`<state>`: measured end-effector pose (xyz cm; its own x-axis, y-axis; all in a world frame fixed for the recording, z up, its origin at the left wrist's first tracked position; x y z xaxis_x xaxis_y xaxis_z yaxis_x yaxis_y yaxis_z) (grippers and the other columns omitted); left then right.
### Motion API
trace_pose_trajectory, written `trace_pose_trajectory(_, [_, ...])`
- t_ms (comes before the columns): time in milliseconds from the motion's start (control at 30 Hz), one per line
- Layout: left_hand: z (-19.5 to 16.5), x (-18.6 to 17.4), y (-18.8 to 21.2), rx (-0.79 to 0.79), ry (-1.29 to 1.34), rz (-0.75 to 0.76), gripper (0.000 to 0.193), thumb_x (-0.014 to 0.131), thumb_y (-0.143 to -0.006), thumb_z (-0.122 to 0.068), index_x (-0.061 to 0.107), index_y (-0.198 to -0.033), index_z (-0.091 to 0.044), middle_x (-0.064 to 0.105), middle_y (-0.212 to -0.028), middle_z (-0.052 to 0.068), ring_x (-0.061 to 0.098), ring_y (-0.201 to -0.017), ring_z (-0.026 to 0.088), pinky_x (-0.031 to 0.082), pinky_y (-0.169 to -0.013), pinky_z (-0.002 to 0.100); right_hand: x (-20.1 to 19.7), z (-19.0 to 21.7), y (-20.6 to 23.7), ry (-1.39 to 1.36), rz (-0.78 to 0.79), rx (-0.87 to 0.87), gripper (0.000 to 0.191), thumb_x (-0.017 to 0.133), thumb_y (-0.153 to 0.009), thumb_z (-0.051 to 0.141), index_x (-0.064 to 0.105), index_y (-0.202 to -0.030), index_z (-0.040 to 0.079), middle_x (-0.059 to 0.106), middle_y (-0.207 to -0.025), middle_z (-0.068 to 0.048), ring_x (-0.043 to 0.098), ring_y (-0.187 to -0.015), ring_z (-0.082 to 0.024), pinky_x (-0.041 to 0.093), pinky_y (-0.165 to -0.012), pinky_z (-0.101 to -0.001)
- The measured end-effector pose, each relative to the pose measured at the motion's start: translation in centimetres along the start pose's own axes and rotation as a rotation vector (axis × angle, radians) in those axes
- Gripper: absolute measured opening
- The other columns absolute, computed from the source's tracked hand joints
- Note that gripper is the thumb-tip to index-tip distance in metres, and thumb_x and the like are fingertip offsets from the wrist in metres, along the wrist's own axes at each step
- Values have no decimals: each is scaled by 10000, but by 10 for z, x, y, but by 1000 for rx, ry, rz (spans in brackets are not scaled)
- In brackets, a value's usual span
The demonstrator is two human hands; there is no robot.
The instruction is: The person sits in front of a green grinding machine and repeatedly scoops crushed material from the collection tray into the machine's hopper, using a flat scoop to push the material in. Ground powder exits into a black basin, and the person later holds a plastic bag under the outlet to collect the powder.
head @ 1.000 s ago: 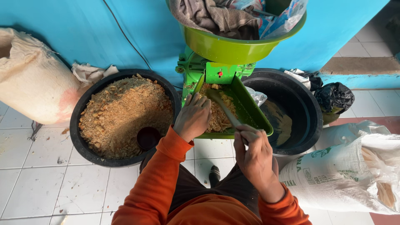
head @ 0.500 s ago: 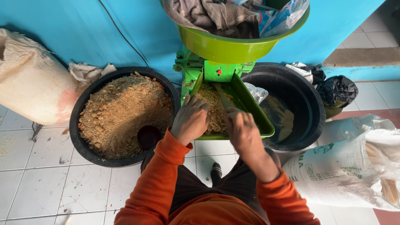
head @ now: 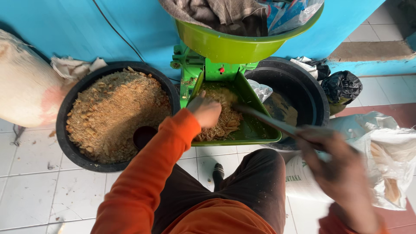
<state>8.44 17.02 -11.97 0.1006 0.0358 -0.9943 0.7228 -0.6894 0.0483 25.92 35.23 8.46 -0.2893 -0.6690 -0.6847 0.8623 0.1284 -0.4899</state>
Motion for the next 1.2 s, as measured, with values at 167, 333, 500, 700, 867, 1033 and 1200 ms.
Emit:
trace_pose_trajectory(167, [16, -5, 17, -91, 56, -136, 144, 637, -899, -133, 697, -806, -42, 722, -882, 173, 682, -992, 361, 325, -1209, 571, 46, -18, 3, 54, -74, -147, 160, 712, -948, -10, 579, -1037, -7, 738, -1110, -140, 759, -926, -242, 619, -760, -314])
trace_pose_trajectory(333, [0, -36, 63, -81, 36, -424, 226, 643, -904, -166, 701, -1035, 9, 726, -1085, 192, 619, -1182, 401, 306, -1145, 604, 68, -27, 19, -50, -64, -148, 177, 717, -922, -12, 589, -1042, 11, 728, -1130, -131, 758, -912, -223, 640, -741, -301])
trace_pose_trajectory(500, [-7, -49, 84, -124, 112, -496, 301, 663, -892, -160, 674, -1138, 13, 705, -1209, 156, 590, -1289, 370, 336, -1165, 572, 119, 5, -12, 72, -13, -357, 253, 746, -831, -41, 617, -1045, 5, 742, -1119, -161, 708, -930, -316, 592, -789, -394])
trace_pose_trajectory(700, [-9, -58, 86, -145, 82, -568, 253, 662, -923, -156, 689, -1124, -4, 706, -1204, 143, 641, -1175, 319, 271, -1103, 714, 78, 8, 9, -12, -148, -222, 204, 726, -889, -27, 583, -1034, -8, 723, -1107, -145, 721, -926, -273, 594, -791, -351])
trace_pose_trajectory(867, [-5, -48, 81, -200, 103, -412, 155, 677, -864, -141, 728, -967, -37, 716, -1044, 78, 684, -1053, 248, 274, -1135, 729, 117, 7, -8, 32, -34, -295, 204, 709, -869, -44, 602, -1039, -10, 733, -1102, -147, 713, -925, -298, 586, -788, -384])
trace_pose_trajectory(1033, [-4, -45, 81, -203, 97, -373, 127, 669, -885, -153, 748, -845, -63, 710, -963, 55, 683, -1014, 242, 273, -1108, 745, 104, -20, -5, 153, -127, -234, 185, 726, -902, -28, 612, -1040, 21, 741, -1078, -119, 711, -921, -289, 599, -799, -375])
trace_pose_trajectory(1200, [-1, -42, 80, -204, 37, -345, 167, 653, -912, -178, 739, -822, -68, 700, -949, 53, 680, -983, 238, 304, -1118, 722, 38, -11, 13, -25, -79, 2, 148, 709, -943, 24, 591, -1031, 24, 760, -1108, -86, 766, -871, -186, 628, -741, -299])
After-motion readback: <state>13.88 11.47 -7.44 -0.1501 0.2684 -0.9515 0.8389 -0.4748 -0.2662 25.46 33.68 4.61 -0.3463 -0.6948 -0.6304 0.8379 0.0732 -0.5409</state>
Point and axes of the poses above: each hand's wrist, its own y-axis away from the middle knuckle, its own x-axis out of the palm, z = x × y, the point moved 8 cm from there along -y, towards the middle knuckle
